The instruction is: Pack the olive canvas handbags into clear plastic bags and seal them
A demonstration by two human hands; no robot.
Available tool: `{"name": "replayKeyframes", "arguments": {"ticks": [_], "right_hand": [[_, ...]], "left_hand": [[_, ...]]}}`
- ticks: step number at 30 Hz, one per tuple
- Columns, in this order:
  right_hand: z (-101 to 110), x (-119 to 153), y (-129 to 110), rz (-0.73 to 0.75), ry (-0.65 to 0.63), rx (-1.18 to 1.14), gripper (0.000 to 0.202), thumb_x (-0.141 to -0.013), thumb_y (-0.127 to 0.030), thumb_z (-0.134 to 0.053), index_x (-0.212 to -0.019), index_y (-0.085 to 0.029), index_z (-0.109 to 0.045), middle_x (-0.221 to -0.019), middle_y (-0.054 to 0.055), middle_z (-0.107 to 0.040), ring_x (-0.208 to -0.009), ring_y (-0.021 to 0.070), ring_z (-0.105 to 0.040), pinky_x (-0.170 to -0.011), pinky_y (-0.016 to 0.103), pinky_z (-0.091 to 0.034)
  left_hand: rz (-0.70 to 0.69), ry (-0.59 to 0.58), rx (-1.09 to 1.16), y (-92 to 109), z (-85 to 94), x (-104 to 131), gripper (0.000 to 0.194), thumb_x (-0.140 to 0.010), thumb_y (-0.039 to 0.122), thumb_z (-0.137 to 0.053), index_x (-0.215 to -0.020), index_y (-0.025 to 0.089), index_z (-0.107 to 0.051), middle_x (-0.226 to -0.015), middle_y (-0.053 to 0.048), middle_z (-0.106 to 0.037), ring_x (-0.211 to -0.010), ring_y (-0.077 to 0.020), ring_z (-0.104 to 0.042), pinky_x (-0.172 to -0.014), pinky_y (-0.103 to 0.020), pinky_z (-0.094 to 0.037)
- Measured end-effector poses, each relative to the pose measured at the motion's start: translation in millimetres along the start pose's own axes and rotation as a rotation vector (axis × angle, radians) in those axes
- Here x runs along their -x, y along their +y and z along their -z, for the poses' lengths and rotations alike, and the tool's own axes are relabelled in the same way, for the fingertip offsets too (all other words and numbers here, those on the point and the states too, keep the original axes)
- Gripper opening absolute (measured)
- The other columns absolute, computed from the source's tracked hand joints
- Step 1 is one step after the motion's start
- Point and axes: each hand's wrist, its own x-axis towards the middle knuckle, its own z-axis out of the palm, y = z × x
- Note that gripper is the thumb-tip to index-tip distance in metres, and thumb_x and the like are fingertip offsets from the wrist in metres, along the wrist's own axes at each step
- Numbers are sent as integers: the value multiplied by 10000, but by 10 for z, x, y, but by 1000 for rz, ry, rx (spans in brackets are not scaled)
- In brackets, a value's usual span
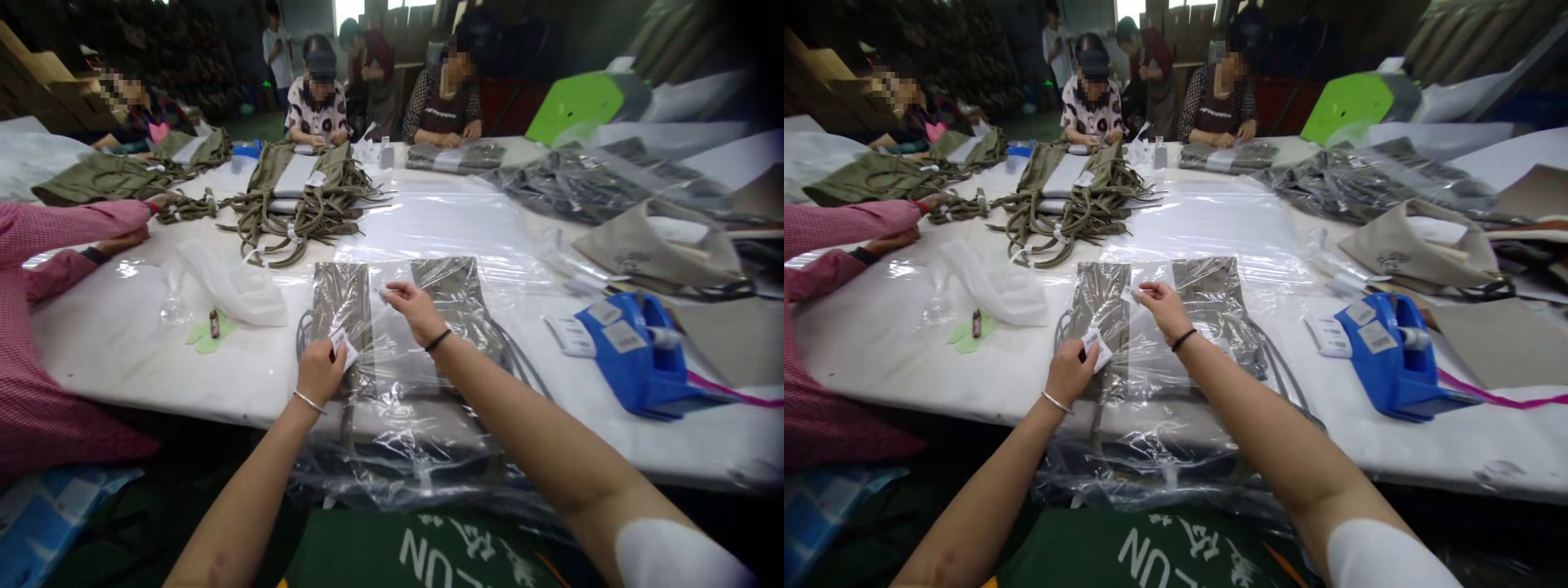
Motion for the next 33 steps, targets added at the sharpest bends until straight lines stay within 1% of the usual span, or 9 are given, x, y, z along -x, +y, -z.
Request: {"name": "replayKeyframes", "arguments": {"ticks": [4,9,16,19,22,25,29,31,33], "right_hand": [[-337,-739,286,-17,60,275,306,-678,-252,-763,-944,-167,-640,-711,-35,-618,-694,127,-581,-783,307,-480],[-443,-1051,512,-24,57,523,337,-708,-268,-744,-1008,-157,-638,-724,-41,-609,-690,119,-578,-749,283,-474],[-520,-1070,635,3,29,638,329,-748,-280,-733,-1041,-169,-634,-794,-18,-665,-757,134,-609,-797,295,-487],[-605,-1063,658,36,34,807,289,-775,-274,-718,-1047,-205,-652,-850,-1,-692,-862,174,-615,-889,353,-472],[-666,-1013,657,157,43,1052,326,-797,-288,-715,-1112,-220,-663,-1043,71,-694,-1064,262,-561,-980,436,-426],[-675,-881,635,293,22,1190,445,-886,-253,-606,-1323,-176,-588,-1338,149,-579,-1261,303,-458,-1071,452,-365],[-616,-632,679,454,-247,1295,569,-991,-301,-424,-1536,-152,-355,-1601,106,-326,-1503,266,-179,-1218,455,-155],[-583,-555,733,404,-394,1345,614,-999,-446,-411,-1550,-186,-336,-1631,70,-269,-1526,282,-117,-1229,505,-84],[-567,-530,757,316,-440,1368,647,-987,-535,-401,-1548,-217,-345,-1640,48,-238,-1530,307,-98,-1222,548,-63]], "left_hand": [[-161,21,-67,-76,-80,148,284,-960,293,-506,-696,201,-553,-697,-49,-595,-747,-204,-574,-740,-325,-440],[-146,-14,-33,-74,-64,148,262,-978,291,-492,-742,205,-564,-728,-53,-610,-772,-209,-576,-755,-337,-437],[-129,-52,10,-126,-97,153,258,-986,293,-484,-758,206,-566,-744,-57,-608,-795,-215,-576,-791,-352,-437],[-139,-59,13,-131,-116,150,260,-989,292,-479,-765,201,-574,-741,-57,-605,-783,-215,-568,-779,-351,-429],[-137,-43,11,-129,-129,139,260,-988,288,-481,-766,196,-579,-736,-58,-600,-770,-213,-560,-758,-344,-424],[-127,-14,12,-132,-133,137,258,-985,287,-486,-764,194,-579,-736,-60,-592,-771,-212,-558,-750,-338,-430],[-121,-4,22,-138,-137,153,249,-986,290,-477,-781,193,-579,-748,-63,-593,-776,-214,-561,-762,-342,-449],[-131,-18,22,-142,-149,158,252,-986,295,-472,-781,194,-580,-755,-65,-603,-785,-217,-572,-778,-349,-458],[-126,-27,32,-150,-160,152,262,-983,305,-471,-776,194,-588,-759,-69,-615,-795,-221,-587,-789,-355,-466]]}}
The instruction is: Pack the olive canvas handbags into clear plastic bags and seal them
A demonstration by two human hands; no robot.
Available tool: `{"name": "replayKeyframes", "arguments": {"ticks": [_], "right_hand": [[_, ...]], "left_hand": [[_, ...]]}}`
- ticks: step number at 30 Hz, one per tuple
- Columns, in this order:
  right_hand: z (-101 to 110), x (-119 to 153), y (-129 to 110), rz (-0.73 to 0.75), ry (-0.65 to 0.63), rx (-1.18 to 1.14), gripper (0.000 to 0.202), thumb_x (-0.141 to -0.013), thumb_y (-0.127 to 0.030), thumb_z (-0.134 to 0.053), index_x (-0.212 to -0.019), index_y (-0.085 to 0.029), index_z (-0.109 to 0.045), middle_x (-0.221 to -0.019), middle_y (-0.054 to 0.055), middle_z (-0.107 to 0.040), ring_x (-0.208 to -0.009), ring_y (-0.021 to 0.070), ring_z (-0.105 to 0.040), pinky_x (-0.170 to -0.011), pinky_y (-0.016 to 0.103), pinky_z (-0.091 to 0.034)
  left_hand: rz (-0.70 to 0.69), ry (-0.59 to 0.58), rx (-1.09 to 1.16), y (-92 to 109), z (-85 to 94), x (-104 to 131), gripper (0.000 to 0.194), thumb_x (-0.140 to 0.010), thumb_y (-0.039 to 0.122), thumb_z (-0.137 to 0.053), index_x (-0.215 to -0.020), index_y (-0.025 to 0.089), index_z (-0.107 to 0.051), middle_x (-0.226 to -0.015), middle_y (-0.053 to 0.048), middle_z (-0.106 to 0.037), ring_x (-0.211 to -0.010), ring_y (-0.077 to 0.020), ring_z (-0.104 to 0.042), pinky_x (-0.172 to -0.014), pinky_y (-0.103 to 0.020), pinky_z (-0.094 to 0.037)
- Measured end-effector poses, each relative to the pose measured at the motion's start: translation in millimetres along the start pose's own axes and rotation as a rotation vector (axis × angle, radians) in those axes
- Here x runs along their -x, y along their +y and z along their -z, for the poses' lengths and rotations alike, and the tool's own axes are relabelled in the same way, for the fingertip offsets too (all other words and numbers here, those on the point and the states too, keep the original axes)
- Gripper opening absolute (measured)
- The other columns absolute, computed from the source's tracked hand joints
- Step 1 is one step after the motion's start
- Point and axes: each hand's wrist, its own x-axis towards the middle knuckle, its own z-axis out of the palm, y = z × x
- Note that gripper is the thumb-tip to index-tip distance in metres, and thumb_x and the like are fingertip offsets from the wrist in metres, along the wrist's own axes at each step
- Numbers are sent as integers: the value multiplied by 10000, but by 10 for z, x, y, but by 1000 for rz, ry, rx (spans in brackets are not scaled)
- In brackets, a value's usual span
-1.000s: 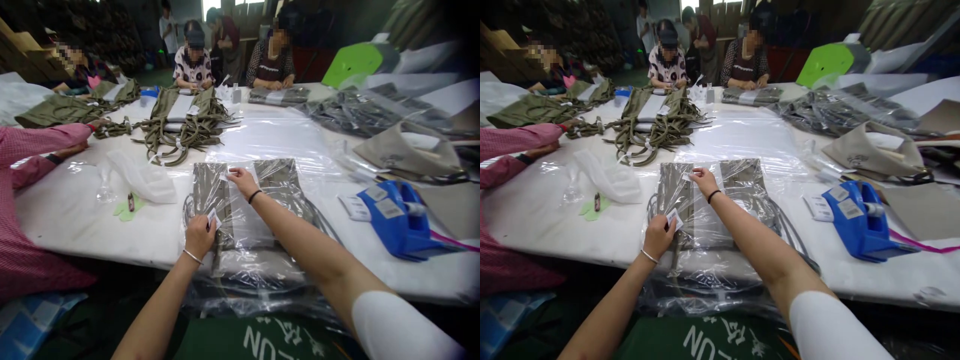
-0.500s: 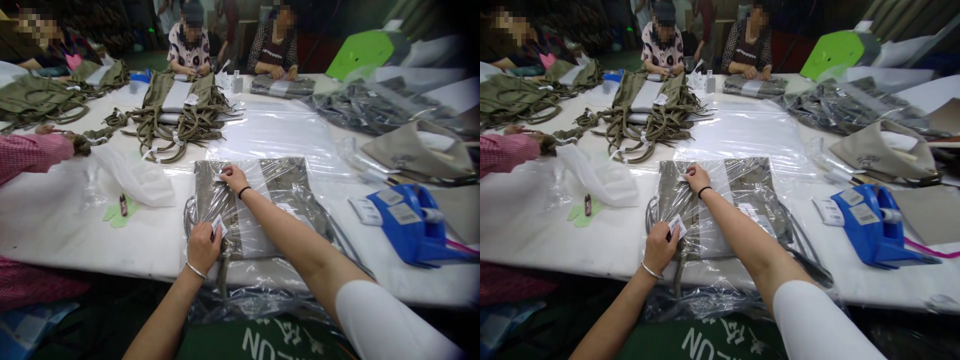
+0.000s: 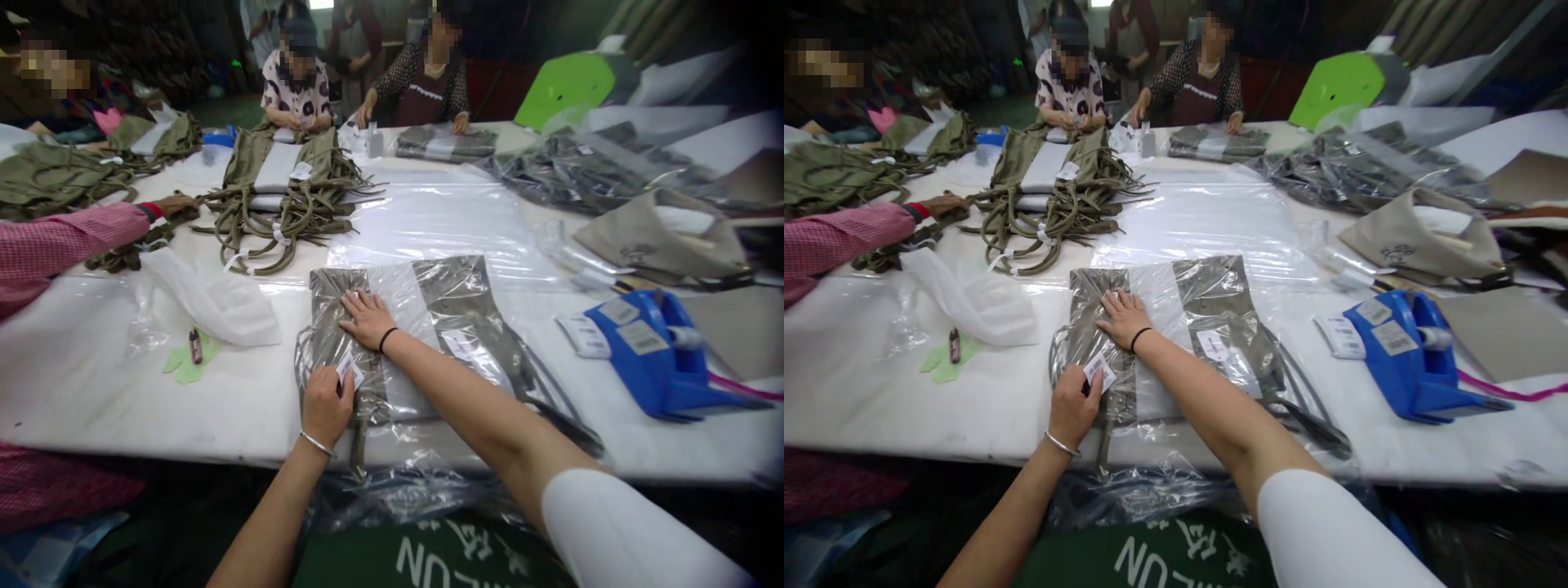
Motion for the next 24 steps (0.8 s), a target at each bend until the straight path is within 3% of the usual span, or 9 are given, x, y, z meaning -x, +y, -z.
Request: {"name": "replayKeyframes", "arguments": {"ticks": [2,5,7,10,13,16,20,22,24], "right_hand": [[41,21,-8,-47,-21,-34,617,-990,-538,-400,-1532,-245,-381,-1640,31,-236,-1531,331,-71,-1210,587,-66],[208,210,-76,-94,37,-189,498,-1002,-483,-420,-1434,-259,-526,-1573,40,-394,-1525,343,-104,-1196,622,-85],[330,504,-162,-75,82,-446,446,-1009,-462,-418,-1351,-245,-605,-1458,55,-546,-1473,308,-292,-1195,554,-208],[452,1070,-310,7,33,-969,445,-939,-482,-546,-1269,-202,-649,-1215,62,-699,-1156,235,-627,-1021,389,-479],[572,1522,-269,-12,80,-1258,423,-828,-435,-689,-1159,-172,-689,-1051,44,-735,-950,193,-688,-897,334,-543],[829,1851,219,-158,311,-1259,373,-795,-384,-719,-1111,-189,-703,-1073,46,-734,-940,182,-690,-868,334,-559],[1231,2332,1398,-501,695,-999,449,-794,-341,-699,-1200,-152,-660,-1082,89,-734,-912,189,-690,-823,353,-576],[1331,2553,1961,-741,754,-705,486,-788,-308,-700,-1220,-91,-650,-1027,135,-737,-887,222,-689,-813,383,-569],[1342,2692,2360,-877,675,-361,476,-806,-275,-679,-1226,-52,-651,-1058,210,-719,-962,280,-684,-888,439,-528]], "left_hand": [[50,4,34,-13,15,-17,270,-969,332,-486,-770,193,-604,-754,-70,-626,-789,-221,-603,-777,-353,-477],[235,-3,170,8,116,-72,289,-936,411,-529,-807,185,-655,-776,-73,-676,-765,-216,-642,-725,-331,-497],[376,-38,314,93,211,-126,337,-915,481,-552,-890,177,-694,-819,-72,-724,-765,-217,-673,-703,-316,-512],[460,-78,472,330,296,-214,429,-871,568,-592,-999,177,-715,-888,-59,-762,-815,-231,-702,-711,-304,-530],[400,-150,479,586,247,-293,471,-859,615,-584,-1017,191,-715,-907,-51,-764,-839,-241,-704,-737,-316,-537],[190,-275,451,687,102,-416,479,-919,612,-480,-1066,213,-699,-1010,-63,-751,-955,-247,-693,-886,-373,-533],[-54,-248,229,482,-154,-805,479,-958,542,-418,-1252,231,-634,-1313,-92,-646,-1282,-279,-553,-1114,-466,-410],[-83,-240,68,329,-272,-1056,485,-971,457,-398,-1328,184,-581,-1406,-125,-578,-1406,-294,-427,-1166,-497,-341],[-28,-272,-113,210,-371,-1273,507,-978,384,-381,-1401,138,-511,-1497,-157,-482,-1479,-312,-296,-1191,-541,-273]]}}
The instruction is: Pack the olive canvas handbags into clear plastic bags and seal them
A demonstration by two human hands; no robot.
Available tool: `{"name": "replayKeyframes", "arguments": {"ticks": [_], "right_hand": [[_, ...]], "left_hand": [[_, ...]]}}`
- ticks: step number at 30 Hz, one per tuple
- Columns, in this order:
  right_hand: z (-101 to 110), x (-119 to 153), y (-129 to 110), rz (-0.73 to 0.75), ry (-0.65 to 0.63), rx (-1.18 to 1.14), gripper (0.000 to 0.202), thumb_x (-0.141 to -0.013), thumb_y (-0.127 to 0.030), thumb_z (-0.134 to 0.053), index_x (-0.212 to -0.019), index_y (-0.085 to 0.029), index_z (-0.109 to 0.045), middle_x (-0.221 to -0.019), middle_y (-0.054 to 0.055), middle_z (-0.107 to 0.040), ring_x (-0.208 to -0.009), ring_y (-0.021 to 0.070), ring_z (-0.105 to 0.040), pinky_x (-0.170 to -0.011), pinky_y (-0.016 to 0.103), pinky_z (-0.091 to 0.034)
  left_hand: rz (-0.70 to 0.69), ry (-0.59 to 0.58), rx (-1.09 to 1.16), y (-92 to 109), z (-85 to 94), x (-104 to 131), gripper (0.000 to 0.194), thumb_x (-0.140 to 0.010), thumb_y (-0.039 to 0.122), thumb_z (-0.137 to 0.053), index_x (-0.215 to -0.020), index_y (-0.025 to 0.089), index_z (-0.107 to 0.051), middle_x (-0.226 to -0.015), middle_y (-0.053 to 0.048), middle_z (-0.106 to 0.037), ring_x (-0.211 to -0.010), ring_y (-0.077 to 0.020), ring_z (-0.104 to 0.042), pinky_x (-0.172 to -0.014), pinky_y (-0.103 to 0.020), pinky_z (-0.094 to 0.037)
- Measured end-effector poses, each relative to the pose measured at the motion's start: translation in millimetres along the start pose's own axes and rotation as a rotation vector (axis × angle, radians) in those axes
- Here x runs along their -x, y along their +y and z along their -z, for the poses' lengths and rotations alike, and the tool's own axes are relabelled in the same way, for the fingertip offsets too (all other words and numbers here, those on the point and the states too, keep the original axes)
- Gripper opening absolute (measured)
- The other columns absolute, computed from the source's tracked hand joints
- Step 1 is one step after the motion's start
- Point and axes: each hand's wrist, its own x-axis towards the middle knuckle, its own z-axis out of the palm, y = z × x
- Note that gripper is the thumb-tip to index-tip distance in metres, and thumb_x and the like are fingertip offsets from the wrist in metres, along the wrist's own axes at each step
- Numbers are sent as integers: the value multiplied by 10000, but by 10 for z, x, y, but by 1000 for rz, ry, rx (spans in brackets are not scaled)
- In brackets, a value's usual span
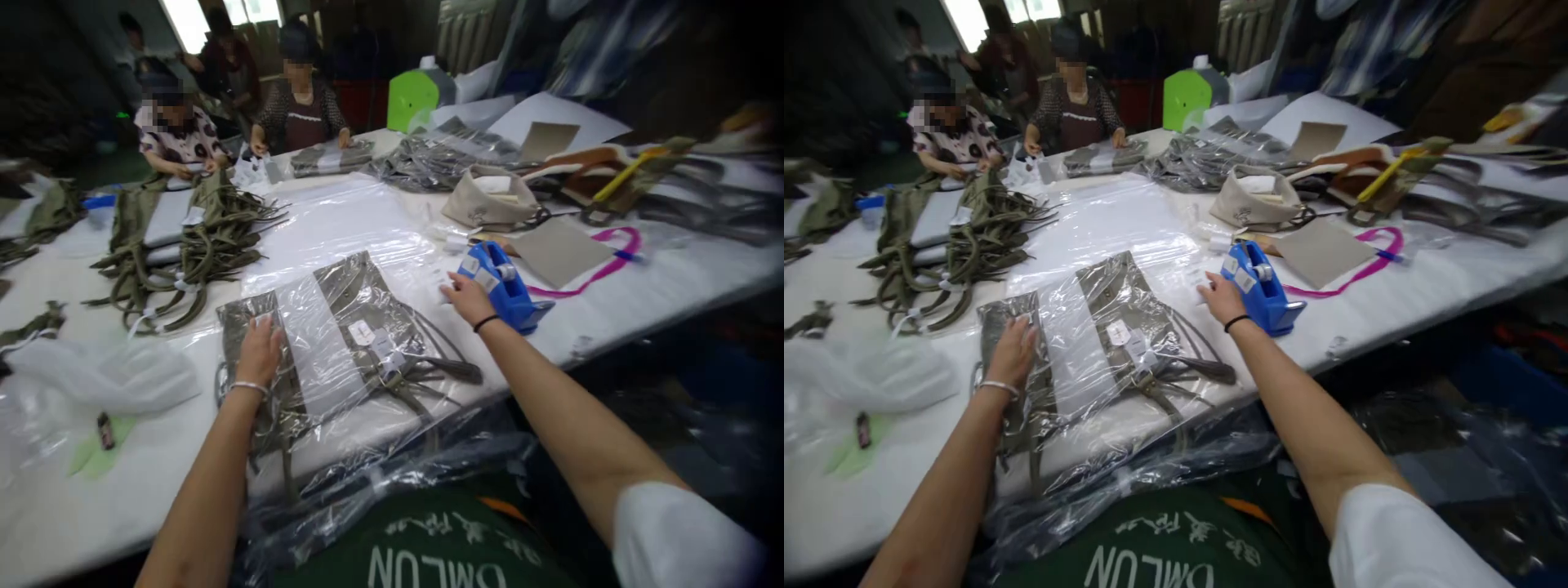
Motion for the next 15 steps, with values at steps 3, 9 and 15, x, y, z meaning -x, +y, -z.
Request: {"name": "replayKeyframes", "arguments": {"ticks": [3,9,15], "right_hand": [[-61,-106,157,114,58,243,600,-843,-267,-642,-1355,30,-542,-1301,361,-565,-1281,428,-508,-1057,574,-363],[-682,382,-640,589,-133,344,643,-954,-420,-487,-1505,-104,-394,-1537,178,-419,-1485,347,-261,-1187,549,-228],[-1455,275,-1145,661,-371,314,659,-965,-477,-468,-1549,-206,-329,-1617,86,-296,-1520,302,-168,-1222,557,-102]], "left_hand": [[140,-72,-213,-86,-96,-226,578,-997,401,-344,-1512,138,-365,-1614,-148,-279,-1524,-311,-159,-1208,-604,-125],[143,-161,-346,-154,-357,-261,618,-1010,455,-277,-1573,201,-248,-1646,-111,-187,-1529,-261,-153,-1222,-556,-29],[158,-170,-331,-228,-406,-259,614,-1013,497,-275,-1579,262,-229,-1657,-99,-154,-1532,-259,-141,-1227,-525,-55]]}}
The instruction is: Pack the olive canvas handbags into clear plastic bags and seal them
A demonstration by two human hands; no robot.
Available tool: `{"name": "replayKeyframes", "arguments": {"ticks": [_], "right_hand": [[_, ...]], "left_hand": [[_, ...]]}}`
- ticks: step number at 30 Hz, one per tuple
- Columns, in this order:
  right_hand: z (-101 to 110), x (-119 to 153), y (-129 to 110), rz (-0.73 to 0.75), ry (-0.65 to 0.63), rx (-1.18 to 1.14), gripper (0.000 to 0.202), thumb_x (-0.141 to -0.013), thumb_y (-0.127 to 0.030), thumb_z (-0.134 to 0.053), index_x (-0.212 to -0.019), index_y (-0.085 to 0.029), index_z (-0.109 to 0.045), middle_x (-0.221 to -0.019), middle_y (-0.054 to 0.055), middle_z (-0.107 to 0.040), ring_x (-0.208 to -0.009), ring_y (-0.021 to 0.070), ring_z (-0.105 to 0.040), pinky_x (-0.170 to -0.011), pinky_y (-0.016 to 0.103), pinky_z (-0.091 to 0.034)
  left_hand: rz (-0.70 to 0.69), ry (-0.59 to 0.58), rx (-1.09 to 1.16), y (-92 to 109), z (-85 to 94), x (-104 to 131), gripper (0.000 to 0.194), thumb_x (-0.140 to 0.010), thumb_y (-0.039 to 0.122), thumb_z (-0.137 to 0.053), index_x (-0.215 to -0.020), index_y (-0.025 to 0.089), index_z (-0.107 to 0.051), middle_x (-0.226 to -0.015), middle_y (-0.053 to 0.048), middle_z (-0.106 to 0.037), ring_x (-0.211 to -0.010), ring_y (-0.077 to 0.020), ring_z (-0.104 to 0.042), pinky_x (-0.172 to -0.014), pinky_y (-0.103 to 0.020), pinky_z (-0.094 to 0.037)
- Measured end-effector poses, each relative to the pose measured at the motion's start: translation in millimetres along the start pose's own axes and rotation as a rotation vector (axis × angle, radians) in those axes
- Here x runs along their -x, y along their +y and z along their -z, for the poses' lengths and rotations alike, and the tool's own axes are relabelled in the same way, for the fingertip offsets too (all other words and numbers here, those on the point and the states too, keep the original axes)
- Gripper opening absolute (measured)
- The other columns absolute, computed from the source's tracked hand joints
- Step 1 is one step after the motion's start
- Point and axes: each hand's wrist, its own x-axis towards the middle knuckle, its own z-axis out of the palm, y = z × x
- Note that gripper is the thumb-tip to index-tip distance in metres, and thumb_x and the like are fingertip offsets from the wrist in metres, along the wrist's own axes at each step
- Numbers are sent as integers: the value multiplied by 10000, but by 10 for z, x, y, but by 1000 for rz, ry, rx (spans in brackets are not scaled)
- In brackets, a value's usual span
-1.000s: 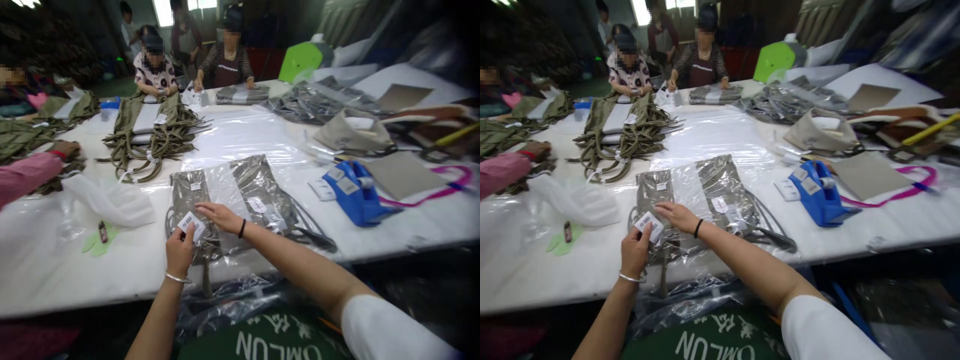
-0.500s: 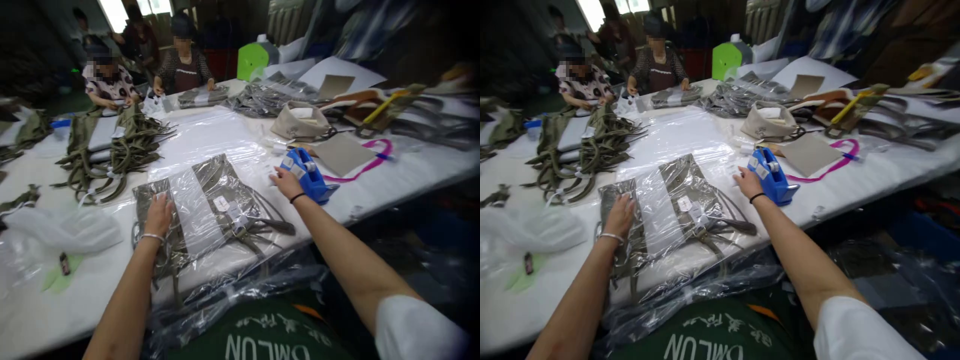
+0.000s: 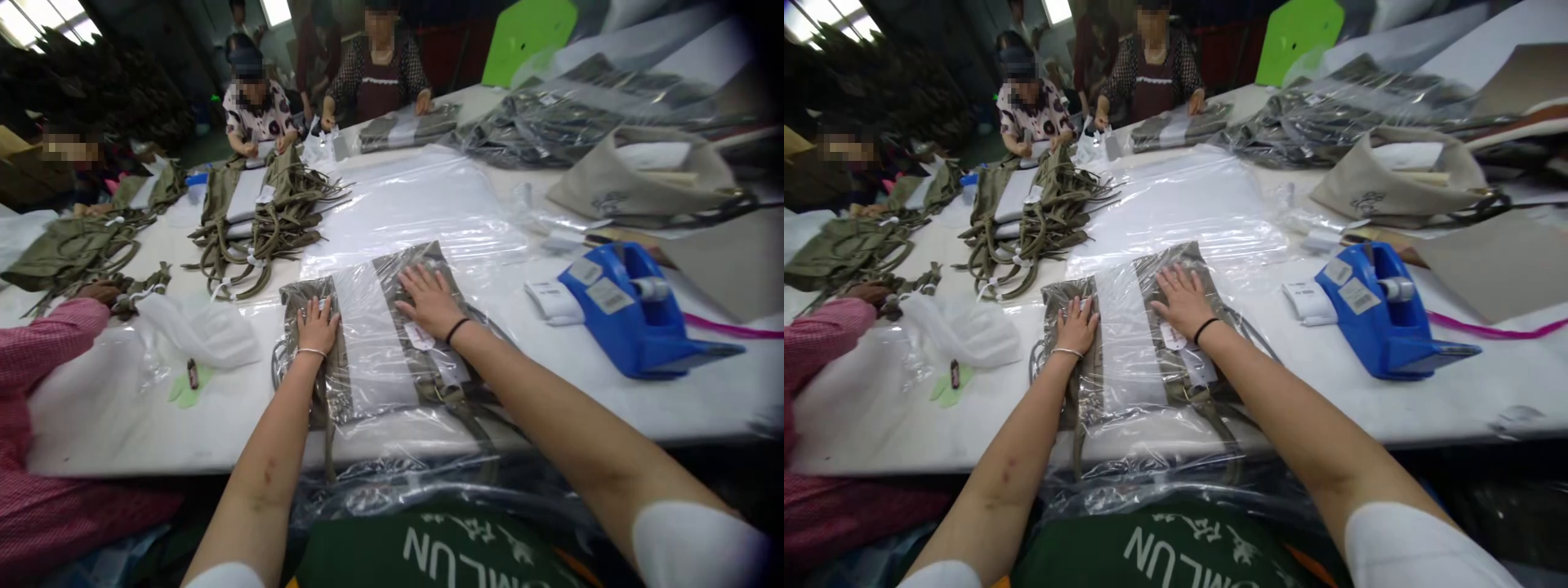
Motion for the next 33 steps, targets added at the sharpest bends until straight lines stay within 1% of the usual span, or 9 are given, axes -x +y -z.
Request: {"name": "replayKeyframes", "arguments": {"ticks": [3,6,9,12,18,21,25,30,33], "right_hand": [[-53,-67,145,-129,-148,-14,632,-975,-458,-455,-1537,-189,-352,-1612,104,-302,-1505,323,-212,-1205,584,-130],[61,163,90,-177,-129,-5,643,-997,-505,-385,-1543,-167,-339,-1594,122,-340,-1502,346,-208,-1196,592,-161],[134,557,-150,-35,-129,10,651,-1008,-547,-319,-1560,-204,-304,-1598,88,-342,-1511,306,-199,-1214,551,-163],[60,870,-294,38,-209,42,622,-1012,-541,-302,-1547,-224,-338,-1606,67,-324,-1506,270,-231,-1219,522,-179],[-59,946,-222,-2,-204,84,630,-1012,-528,-287,-1534,-184,-366,-1607,97,-313,-1491,284,-271,-1203,531,-215],[-22,1031,-303,-17,-146,105,639,-1008,-534,-296,-1543,-188,-348,-1618,109,-287,-1494,309,-253,-1190,554,-225],[-47,1292,-469,98,-105,118,659,-990,-587,-317,-1570,-278,-270,-1632,66,-263,-1510,318,-191,-1168,637,-186],[-137,1400,-509,127,-82,117,707,-965,-623,-343,-1579,-287,-241,-1636,70,-251,-1510,328,-175,-1166,665,-111],[-119,1387,-480,146,-123,109,806,-920,-693,-381,-1587,-271,-222,-1644,91,-219,-1514,352,-137,-1161,673,-77]], "left_hand": [[0,-10,54,2,65,-33,611,-1013,484,-305,-1572,245,-255,-1656,-113,-147,-1533,-271,-131,-1224,-540,-52],[5,-73,144,-53,164,100,631,-1007,469,-332,-1580,226,-226,-1645,-116,-191,-1526,-277,-167,-1223,-542,-100],[-46,-92,124,-226,207,477,651,-987,448,-385,-1576,212,-242,-1620,-114,-274,-1513,-296,-209,-1220,-566,-109],[-75,5,24,-434,161,922,558,-990,361,-365,-1529,217,-373,-1600,-97,-325,-1516,-287,-201,-1221,-588,-40],[192,159,261,-613,87,1286,606,-956,261,-383,-1549,155,-314,-1625,-117,-256,-1524,-257,-180,-1230,-511,-163],[385,121,509,-701,130,1356,781,-917,350,-510,-1567,56,-193,-1613,-207,-240,-1505,-280,-240,-1218,-423,-235],[497,83,714,-803,218,1445,972,-807,434,-689,-1565,71,-201,-1552,-231,-369,-1429,-318,-395,-1175,-406,-301],[690,-7,1174,-785,353,1357,669,-626,352,-825,-1222,122,-628,-1083,-137,-741,-1073,-281,-680,-886,-323,-525],[679,-139,1277,-724,424,1340,445,-606,394,-815,-916,100,-692,-758,-104,-736,-704,-242,-706,-651,-317,-556]]}}
